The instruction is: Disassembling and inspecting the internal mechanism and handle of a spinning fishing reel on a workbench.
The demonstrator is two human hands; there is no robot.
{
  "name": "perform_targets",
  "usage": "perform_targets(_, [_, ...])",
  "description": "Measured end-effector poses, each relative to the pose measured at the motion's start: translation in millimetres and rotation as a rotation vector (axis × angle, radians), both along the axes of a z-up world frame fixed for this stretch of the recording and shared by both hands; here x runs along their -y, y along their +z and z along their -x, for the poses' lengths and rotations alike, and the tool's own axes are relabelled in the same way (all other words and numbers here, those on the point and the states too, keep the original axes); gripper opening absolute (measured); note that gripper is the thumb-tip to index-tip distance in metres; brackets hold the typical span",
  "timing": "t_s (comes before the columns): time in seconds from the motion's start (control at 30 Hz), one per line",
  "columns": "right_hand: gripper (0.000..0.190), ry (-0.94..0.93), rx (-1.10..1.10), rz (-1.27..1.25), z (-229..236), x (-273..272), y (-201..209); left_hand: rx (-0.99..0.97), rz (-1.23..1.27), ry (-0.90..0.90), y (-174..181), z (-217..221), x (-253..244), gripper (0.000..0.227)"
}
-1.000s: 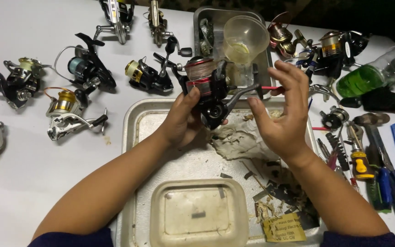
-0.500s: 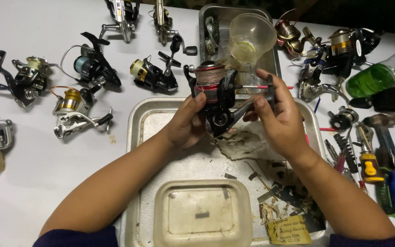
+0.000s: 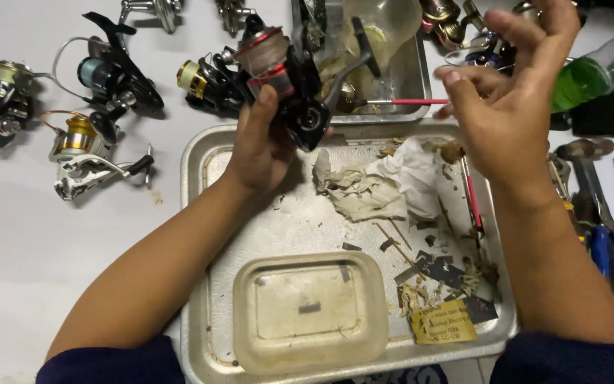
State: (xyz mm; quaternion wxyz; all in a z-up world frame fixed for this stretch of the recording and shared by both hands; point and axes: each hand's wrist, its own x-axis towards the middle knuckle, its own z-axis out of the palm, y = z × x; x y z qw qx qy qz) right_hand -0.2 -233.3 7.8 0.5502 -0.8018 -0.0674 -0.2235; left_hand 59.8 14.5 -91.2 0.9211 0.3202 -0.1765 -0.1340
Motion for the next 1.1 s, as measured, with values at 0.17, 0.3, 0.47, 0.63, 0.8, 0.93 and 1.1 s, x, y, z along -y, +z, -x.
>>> perform_targets(0.17, [0.013,0.169,0.112,0.54,10,-10,-16,-0.107,0.072,0.128,5,-3,0,0.057])
perform_targets(0.3, [0.012,0.522,0.018,0.815,9,-32,-44,-0.119,0.053,0.146,8,-2,1,0.069])
perform_targets(0.47, [0.015,0.477,-0.155,0.872,8,-52,-59,-0.079,0.038,0.193,-3,1,6,0.061])
perform_targets(0.63, [0.027,0.364,-0.351,0.923,9,-65,-58,0.141,0.053,0.279,5,4,12,0.032])
perform_targets(0.8, [0.02,0.358,-0.358,0.957,8,-65,-72,0.141,0.084,0.304,11,11,17,0.032])
perform_targets(0.93, [0.022,0.362,-0.276,0.954,10,-64,-74,0.125,0.1,0.312,2,3,17,0.032])
perform_targets(1.1, [0.019,0.337,-0.192,0.971,17,-63,-85,0.12,0.101,0.295,15,11,16,0.031])
